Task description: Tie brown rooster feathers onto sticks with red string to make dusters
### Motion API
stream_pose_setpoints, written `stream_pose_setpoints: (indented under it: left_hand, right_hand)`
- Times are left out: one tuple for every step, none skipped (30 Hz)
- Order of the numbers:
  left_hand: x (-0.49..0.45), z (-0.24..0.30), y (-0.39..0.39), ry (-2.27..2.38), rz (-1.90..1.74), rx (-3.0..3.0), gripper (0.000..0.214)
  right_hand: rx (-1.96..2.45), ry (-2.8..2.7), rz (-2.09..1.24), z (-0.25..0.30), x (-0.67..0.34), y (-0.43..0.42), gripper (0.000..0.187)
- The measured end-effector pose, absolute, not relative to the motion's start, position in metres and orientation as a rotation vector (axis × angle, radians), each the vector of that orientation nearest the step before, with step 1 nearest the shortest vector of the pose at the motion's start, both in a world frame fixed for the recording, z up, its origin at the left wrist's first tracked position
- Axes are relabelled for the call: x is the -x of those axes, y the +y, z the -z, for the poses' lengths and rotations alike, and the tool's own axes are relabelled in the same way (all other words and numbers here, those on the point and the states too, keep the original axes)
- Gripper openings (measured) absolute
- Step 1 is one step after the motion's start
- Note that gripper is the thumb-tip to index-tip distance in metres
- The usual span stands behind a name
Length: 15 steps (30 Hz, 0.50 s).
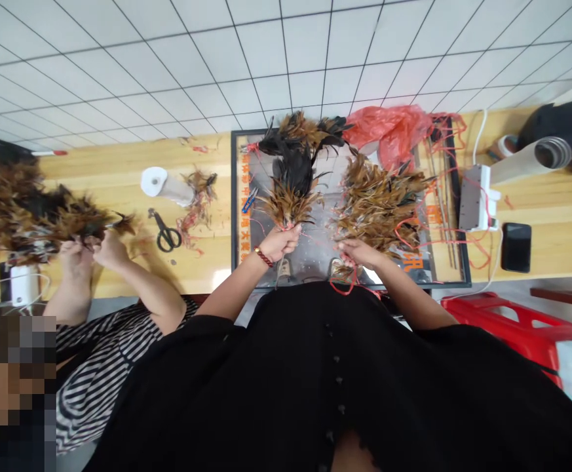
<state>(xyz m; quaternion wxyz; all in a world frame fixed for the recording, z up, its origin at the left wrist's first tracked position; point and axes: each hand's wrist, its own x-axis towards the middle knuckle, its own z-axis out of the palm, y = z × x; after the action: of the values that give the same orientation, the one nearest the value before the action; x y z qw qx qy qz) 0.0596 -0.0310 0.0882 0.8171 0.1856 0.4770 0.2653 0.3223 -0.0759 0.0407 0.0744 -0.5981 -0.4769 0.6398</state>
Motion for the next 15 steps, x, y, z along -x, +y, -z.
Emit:
stream_pose_setpoints:
  left_hand:
    - [-0.060, -0.088, -0.032, 1.022, -0.557, -0.382, 0.055]
    - [-0.060, -0.088, -0.032, 1.025, -0.549, -0.368, 0.056]
    - [-0.061, -0.088, -0.032, 1.026, -0.544, -0.355, 0.056]
    - [-0.061, -0.087, -0.031, 1.027, -0.541, -0.344, 0.055]
    - [-0.061, -0.087, -0.030, 1.028, -0.541, -0.333, 0.056]
    - [-0.061, -0.087, -0.029, 1.032, -0.546, -0.322, 0.056]
    - [-0.062, -0.087, -0.028, 1.038, -0.554, -0.312, 0.056]
    - [-0.063, -0.087, -0.027, 1.042, -0.563, -0.301, 0.057]
    - [-0.064, -0.087, -0.026, 1.037, -0.572, -0.288, 0.058]
    - [-0.065, -0.087, -0.026, 1.022, -0.581, -0.273, 0.058]
    - [-0.066, -0.087, -0.025, 0.996, -0.592, -0.254, 0.057]
    - [-0.067, -0.087, -0.025, 0.966, -0.606, -0.232, 0.056]
    - [-0.068, -0.087, -0.024, 0.936, -0.620, -0.205, 0.056]
    - [-0.069, -0.088, -0.024, 0.911, -0.637, -0.175, 0.058]
    - [-0.070, -0.088, -0.023, 0.894, -0.652, -0.145, 0.061]
  right_hand:
    - [1.926, -1.619, -1.807, -0.040, -0.328, -0.083, 0.027]
    - [2.029, -1.821, -1.675, -0.038, -0.332, -0.090, 0.019]
    - [2.085, -2.029, -1.547, -0.037, -0.335, -0.096, 0.013]
    - [2.098, -2.226, -1.435, -0.036, -0.336, -0.102, 0.016]
    - [2.080, -2.412, -1.335, -0.035, -0.336, -0.107, 0.021]
    - [2.040, -2.588, -1.236, -0.034, -0.336, -0.109, 0.023]
    - [1.998, -2.705, -1.163, -0.034, -0.336, -0.109, 0.023]
    - [1.979, -2.727, -1.128, -0.035, -0.336, -0.107, 0.022]
    - [1.988, -2.674, -1.102, -0.036, -0.337, -0.101, 0.020]
    - [2.013, -2.559, -1.073, -0.039, -0.338, -0.093, 0.018]
    - [2.037, -2.383, -1.033, -0.042, -0.339, -0.083, 0.016]
    - [2.045, -2.154, -0.994, -0.048, -0.338, -0.073, 0.014]
    - [2.010, -1.898, -0.990, -0.054, -0.336, -0.062, 0.015]
    - [1.929, -1.641, -1.028, -0.061, -0.332, -0.052, 0.019]
    - [1.815, -1.406, -1.112, -0.069, -0.324, -0.043, 0.024]
